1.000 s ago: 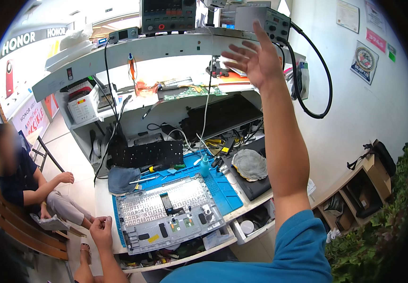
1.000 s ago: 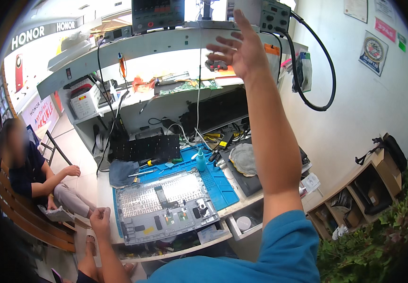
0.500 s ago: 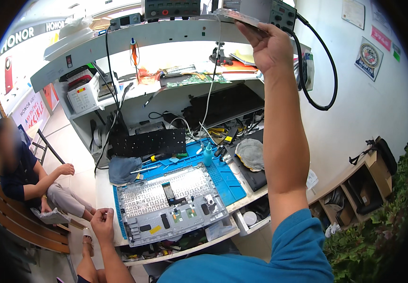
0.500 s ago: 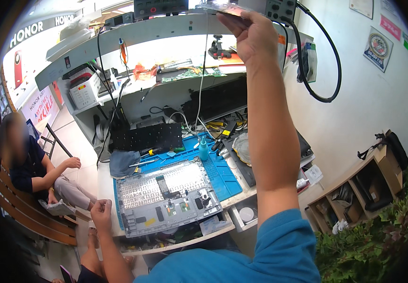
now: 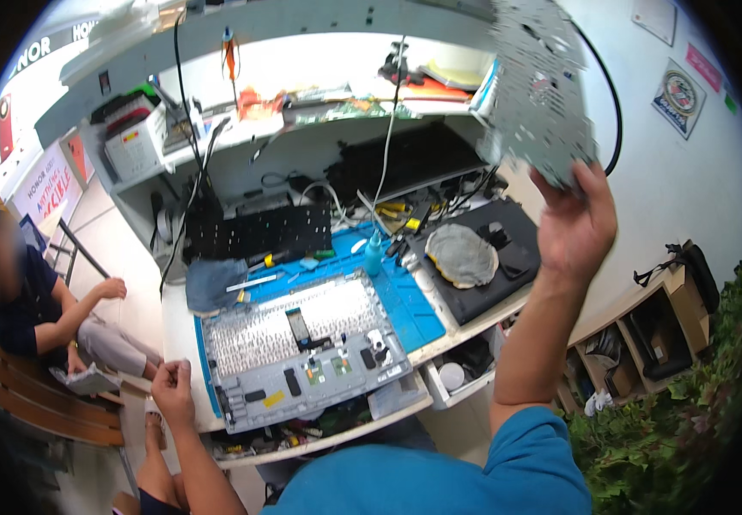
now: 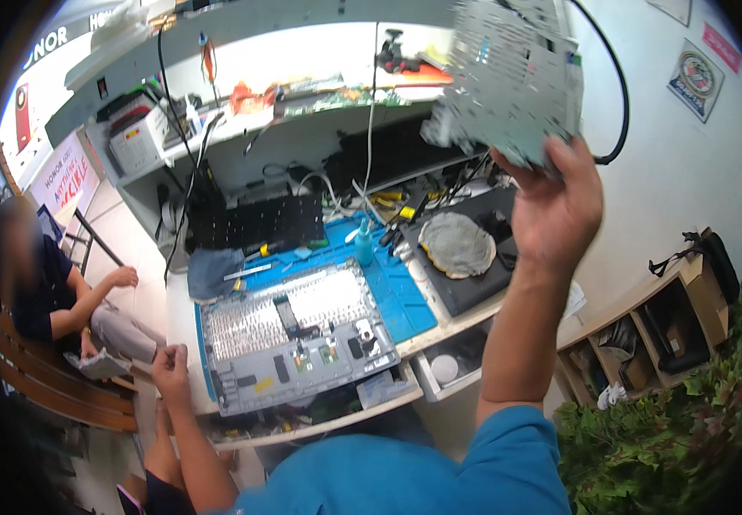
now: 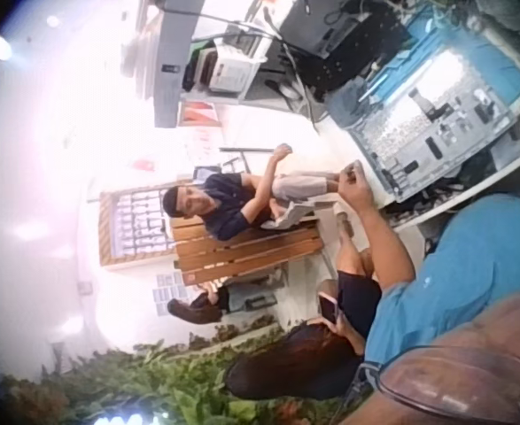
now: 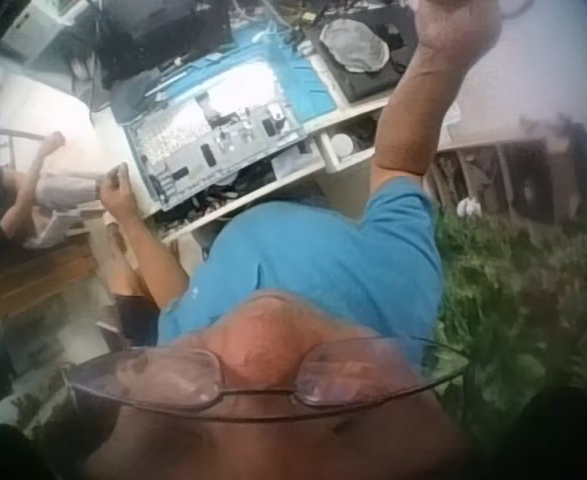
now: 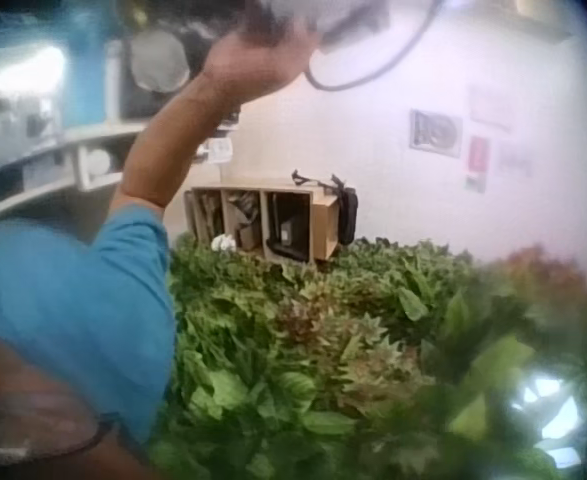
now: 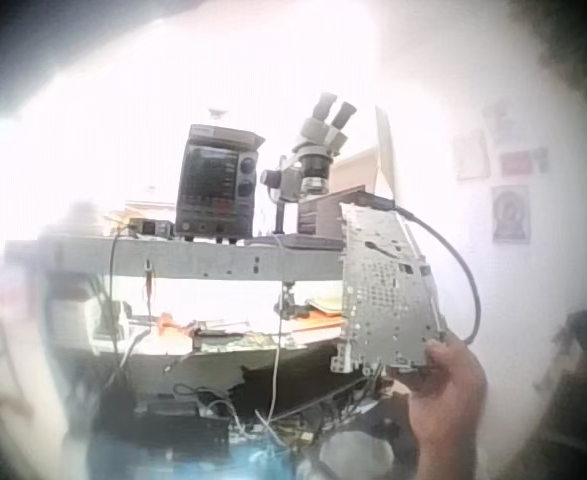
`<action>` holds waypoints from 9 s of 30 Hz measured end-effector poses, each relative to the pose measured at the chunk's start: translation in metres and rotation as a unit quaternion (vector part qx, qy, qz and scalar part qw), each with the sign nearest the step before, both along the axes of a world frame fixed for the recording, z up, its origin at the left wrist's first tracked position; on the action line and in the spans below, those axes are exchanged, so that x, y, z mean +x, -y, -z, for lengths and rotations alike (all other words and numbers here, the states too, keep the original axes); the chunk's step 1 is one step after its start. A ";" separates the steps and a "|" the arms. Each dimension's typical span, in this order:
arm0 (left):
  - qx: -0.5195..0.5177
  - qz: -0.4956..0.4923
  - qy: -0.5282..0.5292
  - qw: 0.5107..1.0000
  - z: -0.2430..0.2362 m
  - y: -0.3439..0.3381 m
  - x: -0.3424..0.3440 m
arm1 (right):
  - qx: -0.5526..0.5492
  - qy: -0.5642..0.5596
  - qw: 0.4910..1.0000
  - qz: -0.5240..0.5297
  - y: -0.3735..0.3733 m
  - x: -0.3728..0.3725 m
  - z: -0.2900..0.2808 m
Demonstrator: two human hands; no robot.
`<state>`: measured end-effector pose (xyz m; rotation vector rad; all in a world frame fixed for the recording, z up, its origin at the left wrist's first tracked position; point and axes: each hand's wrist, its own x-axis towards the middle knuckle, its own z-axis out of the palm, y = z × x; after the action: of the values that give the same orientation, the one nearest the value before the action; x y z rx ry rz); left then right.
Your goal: The person is repairing a disassembled electronic device, likely a laptop, on a cluttered workbench. They handle internal components, connect cables, and use a screwdriver to secure parts. The person also uses a heat gun on the device and interacts with a nearby monitor.
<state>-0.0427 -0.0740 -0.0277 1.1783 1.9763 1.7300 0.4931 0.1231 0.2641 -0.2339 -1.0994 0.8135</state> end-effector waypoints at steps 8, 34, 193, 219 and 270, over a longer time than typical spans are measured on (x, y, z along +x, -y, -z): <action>0.138 0.044 -0.041 0.989 -0.067 0.036 0.035 | -0.102 0.031 0.994 -0.008 0.108 0.050 0.131; 0.106 0.180 -0.560 0.802 -0.219 -0.018 0.082 | -0.360 0.195 0.810 -0.421 0.098 -0.065 0.209; -0.272 0.477 -0.210 0.809 -0.083 -0.202 0.082 | 0.056 0.583 0.804 0.103 0.057 -0.123 0.236; -0.210 0.409 -0.337 0.822 -0.096 -0.185 0.096 | -0.135 0.585 0.789 0.129 0.026 -0.061 0.242; -0.213 0.362 -0.466 0.779 -0.098 -0.177 0.111 | -0.248 0.608 0.751 0.071 0.017 -0.065 0.239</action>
<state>0.0682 0.1035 0.0701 2.4177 1.7014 0.2459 0.4281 0.1064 0.0253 -1.4443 -2.0140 0.7737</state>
